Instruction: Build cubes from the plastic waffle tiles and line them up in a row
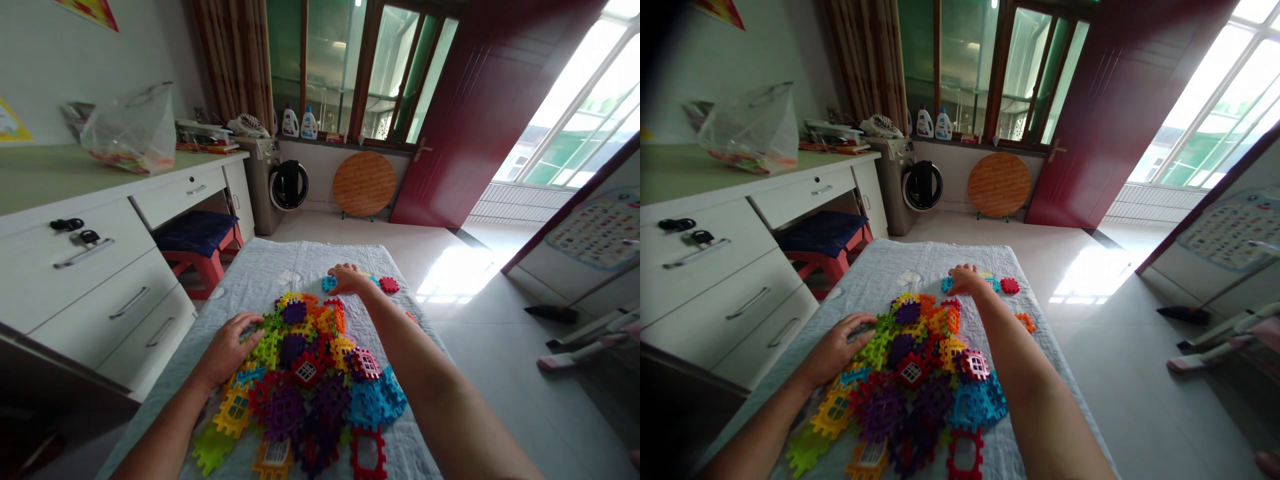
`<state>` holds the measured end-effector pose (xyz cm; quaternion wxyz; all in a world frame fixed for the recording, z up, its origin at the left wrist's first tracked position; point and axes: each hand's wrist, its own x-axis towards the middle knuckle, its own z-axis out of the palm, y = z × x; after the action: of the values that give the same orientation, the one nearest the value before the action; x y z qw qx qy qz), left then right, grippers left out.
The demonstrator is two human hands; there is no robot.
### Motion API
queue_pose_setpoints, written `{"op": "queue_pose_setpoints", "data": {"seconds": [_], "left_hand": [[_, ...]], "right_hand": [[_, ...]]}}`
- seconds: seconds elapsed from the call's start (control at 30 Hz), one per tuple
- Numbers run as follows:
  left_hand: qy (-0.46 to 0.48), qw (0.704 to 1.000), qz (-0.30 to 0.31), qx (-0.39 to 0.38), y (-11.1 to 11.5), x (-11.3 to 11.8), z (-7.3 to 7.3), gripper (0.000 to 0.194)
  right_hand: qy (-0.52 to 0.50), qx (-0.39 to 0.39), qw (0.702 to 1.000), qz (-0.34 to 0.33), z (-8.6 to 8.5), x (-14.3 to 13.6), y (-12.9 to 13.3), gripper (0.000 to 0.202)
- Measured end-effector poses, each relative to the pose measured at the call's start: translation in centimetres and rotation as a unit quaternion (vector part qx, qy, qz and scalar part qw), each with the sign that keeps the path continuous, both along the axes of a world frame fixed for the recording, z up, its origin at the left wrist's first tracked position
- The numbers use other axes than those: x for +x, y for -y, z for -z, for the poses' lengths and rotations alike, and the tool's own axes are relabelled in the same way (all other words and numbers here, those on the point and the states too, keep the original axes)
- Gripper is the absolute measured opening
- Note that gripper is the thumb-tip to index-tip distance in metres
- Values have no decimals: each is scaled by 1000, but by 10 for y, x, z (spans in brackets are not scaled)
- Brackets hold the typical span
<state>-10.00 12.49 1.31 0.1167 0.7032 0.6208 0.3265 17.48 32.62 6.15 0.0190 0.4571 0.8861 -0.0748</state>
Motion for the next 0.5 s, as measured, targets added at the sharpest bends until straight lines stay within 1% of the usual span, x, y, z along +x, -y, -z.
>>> {"op": "queue_pose_setpoints", "data": {"seconds": [0.07,0.13,0.23,0.4,0.5], "left_hand": [[0,1000,1,-6,0,0,0,37],[1,1000,2,-12,0,0,0,38],[5,1000,0,-16,0,1,0,39],[2,1000,0,-13,0,0,3,38],[0,1000,3,-9,0,-1,5,37]], "right_hand": [[-12,-4,1000,5,-5,4,-5,61],[-27,0,999,19,-10,7,-9,56],[-35,5,999,34,-12,10,-11,52],[-4,-10,1000,11,-2,4,-4,59],[12,-8,1000,2,5,0,0,57]]}}
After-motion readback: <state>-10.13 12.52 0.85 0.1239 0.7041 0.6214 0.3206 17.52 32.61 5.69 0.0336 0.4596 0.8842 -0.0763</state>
